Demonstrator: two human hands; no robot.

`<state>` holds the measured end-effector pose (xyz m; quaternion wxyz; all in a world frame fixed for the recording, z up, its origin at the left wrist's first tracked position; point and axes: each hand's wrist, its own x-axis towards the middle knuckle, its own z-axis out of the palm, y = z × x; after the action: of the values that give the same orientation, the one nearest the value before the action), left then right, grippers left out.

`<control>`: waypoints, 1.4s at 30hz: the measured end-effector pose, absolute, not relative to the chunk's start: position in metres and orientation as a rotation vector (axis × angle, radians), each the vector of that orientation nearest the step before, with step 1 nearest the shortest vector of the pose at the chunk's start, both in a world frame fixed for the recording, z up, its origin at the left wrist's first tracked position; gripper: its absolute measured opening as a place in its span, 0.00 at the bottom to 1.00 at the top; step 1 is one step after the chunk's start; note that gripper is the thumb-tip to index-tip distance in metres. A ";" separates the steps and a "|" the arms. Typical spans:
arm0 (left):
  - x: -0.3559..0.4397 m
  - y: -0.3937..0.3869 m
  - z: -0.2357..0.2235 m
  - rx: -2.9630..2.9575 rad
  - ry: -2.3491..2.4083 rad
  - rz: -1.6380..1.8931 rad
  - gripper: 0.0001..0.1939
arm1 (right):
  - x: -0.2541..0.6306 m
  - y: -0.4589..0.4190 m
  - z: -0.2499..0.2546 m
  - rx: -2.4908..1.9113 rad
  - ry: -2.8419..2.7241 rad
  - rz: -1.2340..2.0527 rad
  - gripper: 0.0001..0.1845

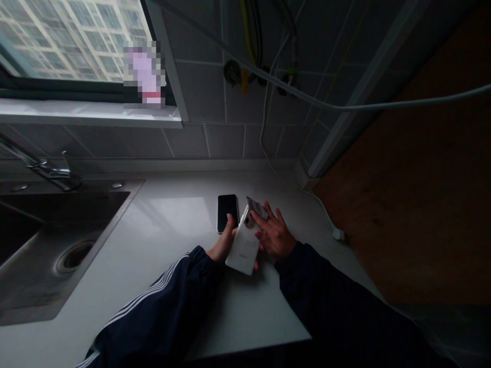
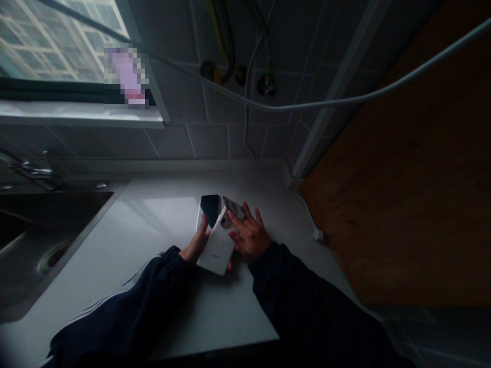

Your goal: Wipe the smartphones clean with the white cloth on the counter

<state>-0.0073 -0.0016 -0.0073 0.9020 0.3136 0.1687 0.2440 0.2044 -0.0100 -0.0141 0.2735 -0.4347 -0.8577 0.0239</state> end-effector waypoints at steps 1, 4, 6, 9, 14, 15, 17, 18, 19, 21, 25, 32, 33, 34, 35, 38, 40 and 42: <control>-0.007 -0.002 -0.006 0.651 0.357 0.499 0.55 | 0.205 -0.010 -0.014 -1.178 -2.287 0.062 0.33; -0.006 -0.002 -0.007 0.648 0.417 0.490 0.54 | 0.200 -0.013 -0.015 -1.135 -2.296 0.056 0.35; -0.006 -0.001 -0.009 0.623 0.485 0.525 0.53 | 0.194 -0.019 -0.015 -1.045 -2.346 0.049 0.36; -0.006 0.003 -0.012 0.511 0.563 0.600 0.49 | 0.186 -0.029 -0.014 -0.893 -2.432 0.069 0.36; -0.012 0.010 -0.013 0.350 0.467 0.628 0.49 | 0.189 -0.029 -0.009 -0.850 -2.390 0.109 0.31; -0.014 0.011 -0.012 0.340 0.427 0.626 0.49 | 0.191 -0.027 -0.008 -0.871 -2.345 0.112 0.32; -0.015 0.012 -0.011 0.331 0.357 0.611 0.50 | 0.194 -0.023 -0.007 -0.918 -2.255 0.129 0.36; -0.015 0.012 -0.010 0.331 0.329 0.600 0.50 | 0.195 -0.022 -0.006 -0.939 -2.216 0.139 0.38; -0.015 0.012 -0.010 0.333 0.307 0.591 0.50 | 0.196 -0.022 -0.005 -0.962 -2.178 0.150 0.39; -0.015 0.012 -0.009 0.348 0.275 0.574 0.50 | 0.195 -0.022 -0.002 -1.014 -2.097 0.175 0.39; -0.015 0.010 -0.008 0.434 0.240 0.533 0.51 | 0.196 -0.021 0.005 -1.201 -1.817 0.333 0.29; -0.016 0.008 -0.002 0.498 0.198 0.513 0.47 | 0.218 -0.001 0.000 -1.311 -1.407 0.388 0.32; -0.016 0.007 -0.002 0.499 0.202 0.512 0.47 | 0.221 0.003 -0.002 -1.301 -1.391 0.372 0.32; -0.016 0.007 -0.001 0.499 0.208 0.512 0.46 | 0.225 0.007 -0.006 -1.297 -1.380 0.358 0.32; -0.016 0.007 -0.001 0.500 0.213 0.511 0.46 | 0.229 0.011 -0.009 -1.301 -1.373 0.346 0.32; -0.015 0.007 -0.001 0.502 0.209 0.488 0.47 | 0.236 0.019 -0.017 -1.348 -1.361 0.310 0.33; -0.015 0.007 -0.001 0.506 0.193 0.467 0.47 | 0.236 0.018 -0.017 -1.373 -1.390 0.273 0.33; -0.015 0.007 -0.003 0.508 0.175 0.453 0.47 | 0.231 0.011 -0.014 -1.351 -1.555 0.235 0.33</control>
<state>-0.0149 0.0072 -0.0025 0.9388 0.2490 0.0856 0.2219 0.2306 0.0110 -0.0136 0.5092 -0.5608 -0.6455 0.0976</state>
